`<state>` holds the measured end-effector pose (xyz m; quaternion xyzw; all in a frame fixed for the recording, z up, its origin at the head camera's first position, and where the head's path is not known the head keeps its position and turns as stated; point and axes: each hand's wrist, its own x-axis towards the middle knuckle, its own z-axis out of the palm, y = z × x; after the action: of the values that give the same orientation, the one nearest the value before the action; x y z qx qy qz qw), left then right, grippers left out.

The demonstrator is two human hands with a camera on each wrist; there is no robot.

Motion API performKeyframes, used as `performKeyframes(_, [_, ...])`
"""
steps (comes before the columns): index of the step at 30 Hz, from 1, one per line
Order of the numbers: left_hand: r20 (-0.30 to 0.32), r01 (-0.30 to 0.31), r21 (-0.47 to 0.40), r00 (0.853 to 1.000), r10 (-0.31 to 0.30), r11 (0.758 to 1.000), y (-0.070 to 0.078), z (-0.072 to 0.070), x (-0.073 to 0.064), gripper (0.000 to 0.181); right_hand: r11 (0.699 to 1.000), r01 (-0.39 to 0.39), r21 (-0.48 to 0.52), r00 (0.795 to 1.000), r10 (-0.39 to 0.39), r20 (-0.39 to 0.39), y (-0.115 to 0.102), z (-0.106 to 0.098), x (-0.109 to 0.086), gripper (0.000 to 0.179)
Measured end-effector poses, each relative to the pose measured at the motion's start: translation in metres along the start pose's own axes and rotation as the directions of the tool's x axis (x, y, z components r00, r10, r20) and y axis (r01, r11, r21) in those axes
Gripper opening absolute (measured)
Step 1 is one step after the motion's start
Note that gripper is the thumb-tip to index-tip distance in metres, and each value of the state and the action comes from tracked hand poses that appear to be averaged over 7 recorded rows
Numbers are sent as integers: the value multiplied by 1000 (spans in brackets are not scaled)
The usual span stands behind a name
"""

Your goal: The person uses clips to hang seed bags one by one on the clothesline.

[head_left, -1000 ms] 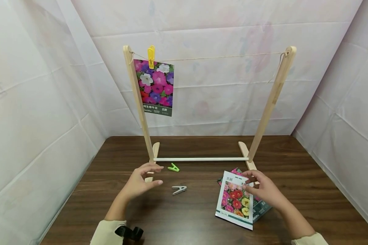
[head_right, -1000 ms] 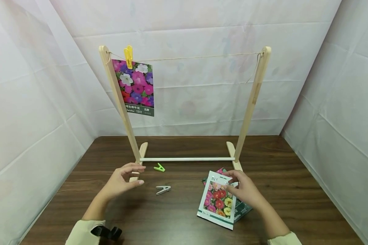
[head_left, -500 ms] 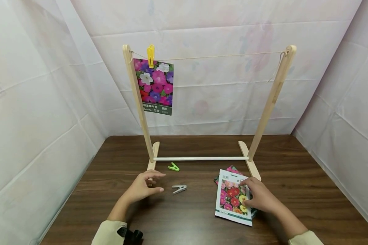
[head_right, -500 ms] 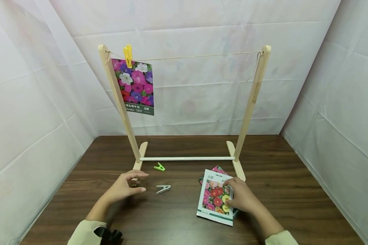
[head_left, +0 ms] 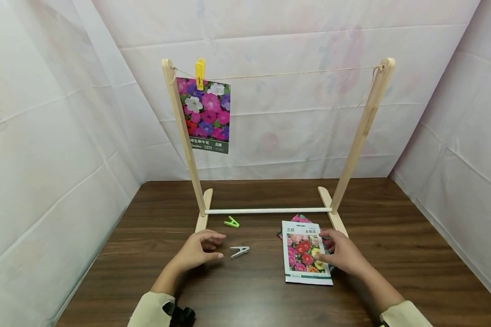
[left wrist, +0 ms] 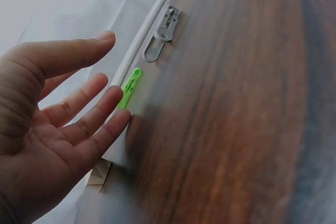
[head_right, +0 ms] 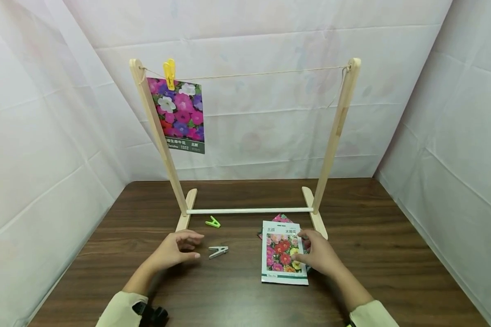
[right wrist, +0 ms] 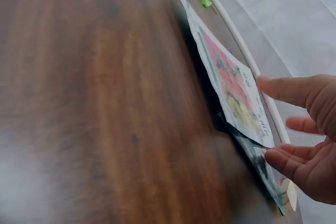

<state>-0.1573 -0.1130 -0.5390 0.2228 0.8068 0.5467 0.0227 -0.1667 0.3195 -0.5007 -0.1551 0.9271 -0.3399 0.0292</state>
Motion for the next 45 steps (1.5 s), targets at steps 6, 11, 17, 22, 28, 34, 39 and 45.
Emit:
performKeyframes(6, [13,3,-5,1000,-3,1000,2,2,2,48,997,-70,18,997,70,32,2,5,1,78])
performKeyframes(11, [17,4,-3,1000,-4,1000,0,2,4,48,983,-59,172,998,52,44,12,4,5,72])
performKeyframes(17, [14,17,-2,1000,-17,1000,2,4,4,48,957,-53,284,998,39,52,20,-2,6,58])
performKeyframes(22, [13,25,0,1000,-25,1000,0,4,5,45,979,-95,179,995,92,29,18,-5,3,59])
performKeyframes(28, [19,37,12,999,-37,999,-1,4,5,44,971,-146,187,989,147,11,16,-8,-6,55])
performKeyframes(34, [83,123,-78,990,-117,989,0,4,4,52,968,-84,237,995,70,68,24,-7,-7,70])
performKeyframes(39, [107,144,-34,984,-140,989,-6,9,6,56,965,-82,248,995,64,82,30,-4,-6,67])
performKeyframes(45, [98,136,1,986,-136,991,-6,14,8,54,968,-94,234,995,80,66,28,-3,-6,60])
